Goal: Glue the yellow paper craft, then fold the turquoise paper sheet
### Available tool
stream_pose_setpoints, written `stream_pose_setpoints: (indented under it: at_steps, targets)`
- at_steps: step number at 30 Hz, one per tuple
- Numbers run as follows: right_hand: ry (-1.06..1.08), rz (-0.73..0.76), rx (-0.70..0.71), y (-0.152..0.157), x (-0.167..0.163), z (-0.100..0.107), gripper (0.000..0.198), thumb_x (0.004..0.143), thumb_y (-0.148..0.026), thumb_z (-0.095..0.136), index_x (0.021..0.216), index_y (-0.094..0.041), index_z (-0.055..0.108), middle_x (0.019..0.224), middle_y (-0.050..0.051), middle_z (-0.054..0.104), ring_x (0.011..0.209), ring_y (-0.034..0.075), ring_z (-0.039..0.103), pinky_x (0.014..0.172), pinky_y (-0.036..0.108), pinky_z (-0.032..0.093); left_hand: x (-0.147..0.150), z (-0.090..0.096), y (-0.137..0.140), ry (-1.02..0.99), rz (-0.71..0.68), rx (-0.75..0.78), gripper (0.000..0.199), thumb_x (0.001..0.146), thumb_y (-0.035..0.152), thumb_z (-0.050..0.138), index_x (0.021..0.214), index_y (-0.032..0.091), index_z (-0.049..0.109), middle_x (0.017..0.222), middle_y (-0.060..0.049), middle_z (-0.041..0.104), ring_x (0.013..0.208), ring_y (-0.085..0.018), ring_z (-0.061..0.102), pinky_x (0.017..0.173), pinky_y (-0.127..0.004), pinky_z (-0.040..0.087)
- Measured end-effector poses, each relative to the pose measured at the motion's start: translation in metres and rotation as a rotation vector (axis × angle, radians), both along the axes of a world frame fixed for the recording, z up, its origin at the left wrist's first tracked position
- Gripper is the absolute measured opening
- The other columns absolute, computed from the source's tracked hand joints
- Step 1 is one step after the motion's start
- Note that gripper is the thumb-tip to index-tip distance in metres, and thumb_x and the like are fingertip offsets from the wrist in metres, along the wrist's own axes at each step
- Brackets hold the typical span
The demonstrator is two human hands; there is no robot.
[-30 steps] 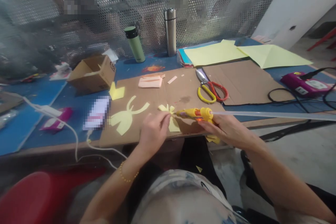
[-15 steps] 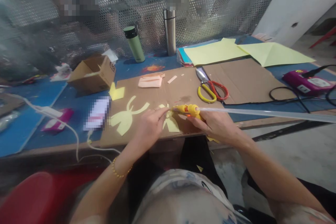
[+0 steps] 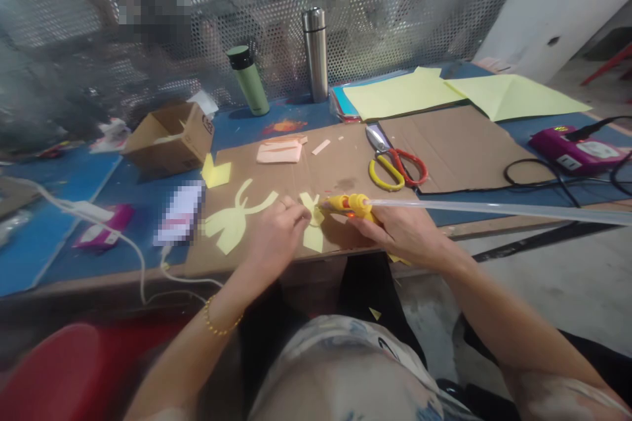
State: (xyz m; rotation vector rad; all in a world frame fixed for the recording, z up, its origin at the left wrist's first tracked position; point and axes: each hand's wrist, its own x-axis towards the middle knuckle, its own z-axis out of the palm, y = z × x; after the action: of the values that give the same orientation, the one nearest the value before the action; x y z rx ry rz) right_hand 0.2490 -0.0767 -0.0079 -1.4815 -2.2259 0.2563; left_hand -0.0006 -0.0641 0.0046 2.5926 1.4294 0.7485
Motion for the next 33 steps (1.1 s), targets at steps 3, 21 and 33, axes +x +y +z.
stream_pose_setpoints:
  at_steps: [3, 21, 33]
  targets:
    - [-0.008, 0.024, 0.025, 0.002, 0.000, 0.001, 0.085, 0.101, -0.076, 0.014, 0.071, -0.019, 0.068, 0.054, 0.004, 0.054, 0.047, 0.015, 0.039, 0.052, 0.031, 0.018, -0.001, -0.010, -0.002, -0.009, 0.009, 0.001, 0.014, 0.097, 0.017, 0.062, 0.091, 0.019, 0.074, 0.085, -0.003, 0.067, 0.079, -0.018, 0.063, 0.073, -0.031, 0.048]
    - [-0.096, 0.049, 0.012, 0.007, 0.004, -0.003, 0.090, 0.098, -0.081, 0.005, 0.065, -0.019, 0.062, 0.058, 0.007, 0.058, 0.050, 0.015, 0.040, 0.055, 0.032, 0.020, -0.005, -0.018, -0.004, -0.075, -0.013, -0.027, 0.018, 0.102, 0.018, 0.052, 0.098, 0.017, 0.070, 0.090, -0.006, 0.070, 0.084, -0.018, 0.065, 0.080, -0.032, 0.054]
    - [-0.095, 0.049, 0.004, 0.007, 0.001, 0.001, 0.094, 0.095, -0.083, 0.000, 0.065, -0.019, 0.063, 0.057, 0.007, 0.057, 0.050, 0.015, 0.040, 0.055, 0.031, 0.021, -0.002, -0.018, -0.007, -0.052, 0.009, -0.054, 0.016, 0.100, 0.013, 0.052, 0.103, 0.018, 0.067, 0.091, -0.004, 0.069, 0.084, -0.018, 0.064, 0.081, -0.031, 0.052]
